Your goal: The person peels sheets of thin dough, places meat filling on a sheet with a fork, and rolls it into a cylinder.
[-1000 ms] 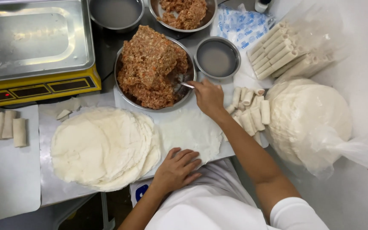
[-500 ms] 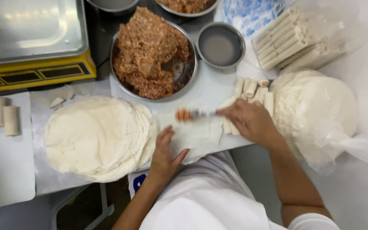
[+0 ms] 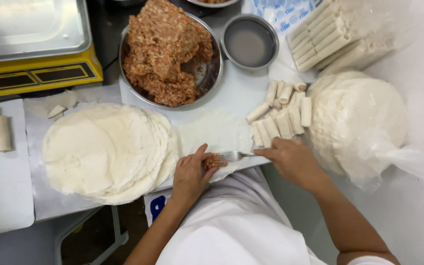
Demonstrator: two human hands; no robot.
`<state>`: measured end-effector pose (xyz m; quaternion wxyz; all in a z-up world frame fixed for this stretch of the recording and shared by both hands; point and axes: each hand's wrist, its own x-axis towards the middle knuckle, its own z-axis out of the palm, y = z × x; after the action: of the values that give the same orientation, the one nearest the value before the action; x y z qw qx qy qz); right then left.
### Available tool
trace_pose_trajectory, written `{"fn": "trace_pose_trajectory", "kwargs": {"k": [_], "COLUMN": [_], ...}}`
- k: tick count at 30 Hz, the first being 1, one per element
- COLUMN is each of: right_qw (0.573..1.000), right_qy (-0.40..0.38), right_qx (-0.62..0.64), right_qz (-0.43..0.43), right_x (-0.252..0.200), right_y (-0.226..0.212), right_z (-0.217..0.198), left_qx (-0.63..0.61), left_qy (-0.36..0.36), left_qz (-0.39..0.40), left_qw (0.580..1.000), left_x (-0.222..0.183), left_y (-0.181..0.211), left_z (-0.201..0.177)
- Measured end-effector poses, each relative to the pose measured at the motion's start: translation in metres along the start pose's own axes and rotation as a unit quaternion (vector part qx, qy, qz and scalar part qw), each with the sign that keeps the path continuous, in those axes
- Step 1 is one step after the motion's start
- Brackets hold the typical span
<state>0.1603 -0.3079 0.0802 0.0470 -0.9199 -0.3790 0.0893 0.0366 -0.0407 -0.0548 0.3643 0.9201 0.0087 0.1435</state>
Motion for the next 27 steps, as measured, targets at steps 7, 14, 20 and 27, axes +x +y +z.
{"fn": "trace_pose_trajectory", "kwargs": {"k": [7,14,20,27], "right_qw": [0.98,0.952,0.969,0.94], "right_qy": [0.179,0.269,0.207,0.166], "right_qx": [-0.071,-0.115,0.008,0.198], "right_qz": [0.049,-0.089,-0.132,-0.222], "right_x": [0.151,0.157,0.093,0.079], "right_y": [0.019,-0.019,-0.013,-0.042], "right_z": [0.018,0.068,0.073,0.111], "left_qx": [0.058,0.057,0.039,0.051], "left_qy": [0.009,0.006,0.144,0.018], "left_qz": [0.046,0.21,0.164,0.178], "left_qw": [0.997,0.976,0.975,0.983], "left_x": [0.01,-0.009,0.036,0.026], "left_y": [0.017,0.01,-0.005,-0.026], "left_z": [-0.001,-0.034,-0.017,-0.016]}}
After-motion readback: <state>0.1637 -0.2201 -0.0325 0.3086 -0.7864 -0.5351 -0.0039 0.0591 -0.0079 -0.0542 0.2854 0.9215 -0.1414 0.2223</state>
